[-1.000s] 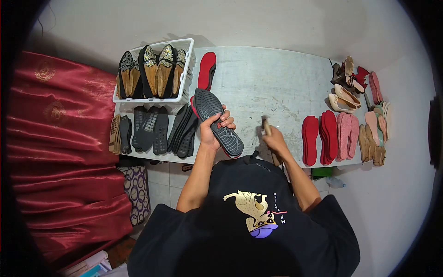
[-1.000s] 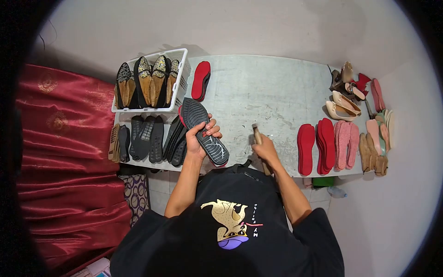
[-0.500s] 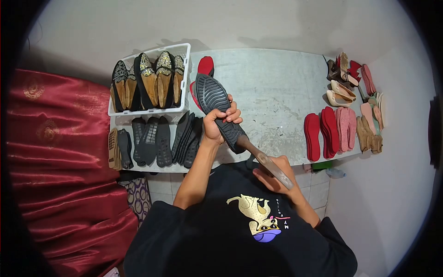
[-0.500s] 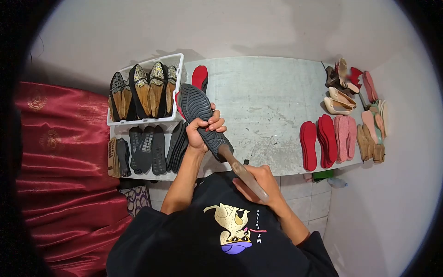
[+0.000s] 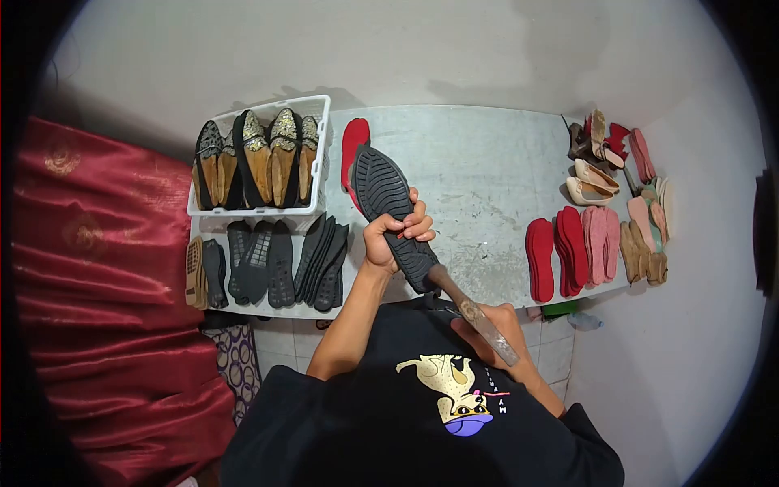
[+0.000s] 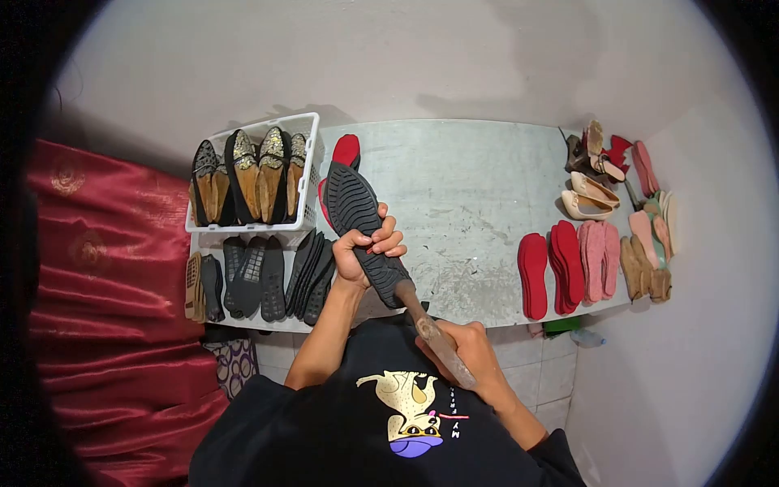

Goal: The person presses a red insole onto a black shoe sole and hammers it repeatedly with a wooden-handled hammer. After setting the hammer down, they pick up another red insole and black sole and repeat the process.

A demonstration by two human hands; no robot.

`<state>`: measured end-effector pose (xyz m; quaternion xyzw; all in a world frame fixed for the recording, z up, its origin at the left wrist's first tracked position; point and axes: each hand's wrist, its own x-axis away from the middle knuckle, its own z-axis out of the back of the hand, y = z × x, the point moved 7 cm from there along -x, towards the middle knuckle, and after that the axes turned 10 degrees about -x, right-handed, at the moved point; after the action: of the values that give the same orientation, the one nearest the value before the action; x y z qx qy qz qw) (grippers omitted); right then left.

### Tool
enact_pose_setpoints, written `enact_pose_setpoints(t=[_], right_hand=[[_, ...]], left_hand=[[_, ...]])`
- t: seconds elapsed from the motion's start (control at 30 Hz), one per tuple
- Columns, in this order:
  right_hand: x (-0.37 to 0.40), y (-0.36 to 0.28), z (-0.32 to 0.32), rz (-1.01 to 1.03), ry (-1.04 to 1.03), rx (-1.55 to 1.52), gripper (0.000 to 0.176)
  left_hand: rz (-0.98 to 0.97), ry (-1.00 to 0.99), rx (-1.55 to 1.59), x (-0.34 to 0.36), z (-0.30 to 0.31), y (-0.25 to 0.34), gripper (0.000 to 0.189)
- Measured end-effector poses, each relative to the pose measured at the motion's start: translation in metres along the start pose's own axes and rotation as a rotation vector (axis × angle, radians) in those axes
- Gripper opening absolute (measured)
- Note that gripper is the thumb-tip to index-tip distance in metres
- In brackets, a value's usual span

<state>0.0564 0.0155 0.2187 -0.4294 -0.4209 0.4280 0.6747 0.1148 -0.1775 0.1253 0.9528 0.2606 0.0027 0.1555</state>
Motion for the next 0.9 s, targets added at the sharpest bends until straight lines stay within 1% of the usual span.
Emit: enact_pose_setpoints(t=[0.1, 0.13, 0.2, 0.23, 0.27, 0.3, 0.37, 0.4, 0.5, 0.53, 0.6, 0.63, 0.67, 0.73, 0.77, 0.83, 0.9], right_hand=[[-0.010, 0.009, 0.003, 0.096, 0.020, 0.076, 0.014], [-0.009, 0.006, 0.007, 0.095, 0.028, 0.066, 0.014], [-0.003, -0.003, 0.012, 0.083, 0.028, 0.031, 0.015], [-0.007, 0.000, 0.010, 0.081, -0.019, 0.027, 0.015], [-0.012, 0.003, 0.010, 0.079, -0.054, 0.027, 0.015], [-0.014, 0.006, 0.011, 0.074, -0.082, 0.027, 0.015], [-0.012, 0.000, 0.019, 0.194, -0.025, 0.025, 0.014], [-0.010, -0.003, 0.020, 0.249, -0.014, 0.020, 0.014], [-0.018, 0.001, 0.028, 0.177, 0.017, -0.037, 0.016], [-0.025, 0.002, 0.029, 0.126, -0.004, 0.010, 0.019], [-0.036, -0.016, 0.030, 0.213, 0.000, -0.114, 0.021], [-0.037, -0.016, 0.028, 0.200, -0.006, -0.211, 0.022], [-0.038, -0.015, 0.027, 0.187, -0.011, -0.308, 0.024], [-0.041, 0.003, 0.020, 0.118, -0.002, -0.407, 0.025], [-0.041, 0.009, 0.019, 0.086, 0.002, -0.453, 0.026], [-0.036, -0.001, 0.022, 0.118, 0.010, -0.588, 0.029], [-0.034, -0.002, 0.023, 0.100, -0.018, -0.648, 0.034]], left_hand=[[0.022, -0.023, -0.014, -0.002, -0.001, -0.007, 0.049], [0.027, -0.027, -0.024, 0.000, 0.000, -0.010, 0.049], [0.102, 0.020, -0.019, 0.009, -0.003, -0.021, 0.049], [0.148, 0.038, -0.020, 0.012, -0.006, -0.027, 0.048], [0.153, 0.012, -0.048, 0.016, -0.006, -0.032, 0.044], [0.154, 0.032, -0.059, 0.018, -0.004, -0.038, 0.041], [0.145, 0.075, -0.083, 0.019, 0.001, -0.044, 0.037], [0.108, 0.101, -0.192, 0.019, 0.002, -0.042, 0.045], [0.155, 0.160, -0.217, 0.026, -0.008, -0.049, 0.072], [0.210, 0.143, -0.157, 0.028, -0.007, -0.059, 0.103], [0.216, -0.012, -0.060, 0.021, -0.019, -0.067, 0.111], [0.214, -0.087, -0.015, 0.019, -0.029, -0.067, 0.115], [0.269, 0.074, -0.086, 0.025, -0.026, -0.068, 0.118], [0.236, 0.183, -0.265, 0.025, -0.023, -0.069, 0.120], [0.239, 0.173, -0.247, 0.024, -0.023, -0.069, 0.120], [0.245, 0.153, -0.211, 0.023, -0.026, -0.068, 0.120], [0.273, 0.017, -0.007, 0.025, -0.042, -0.067, 0.119]])
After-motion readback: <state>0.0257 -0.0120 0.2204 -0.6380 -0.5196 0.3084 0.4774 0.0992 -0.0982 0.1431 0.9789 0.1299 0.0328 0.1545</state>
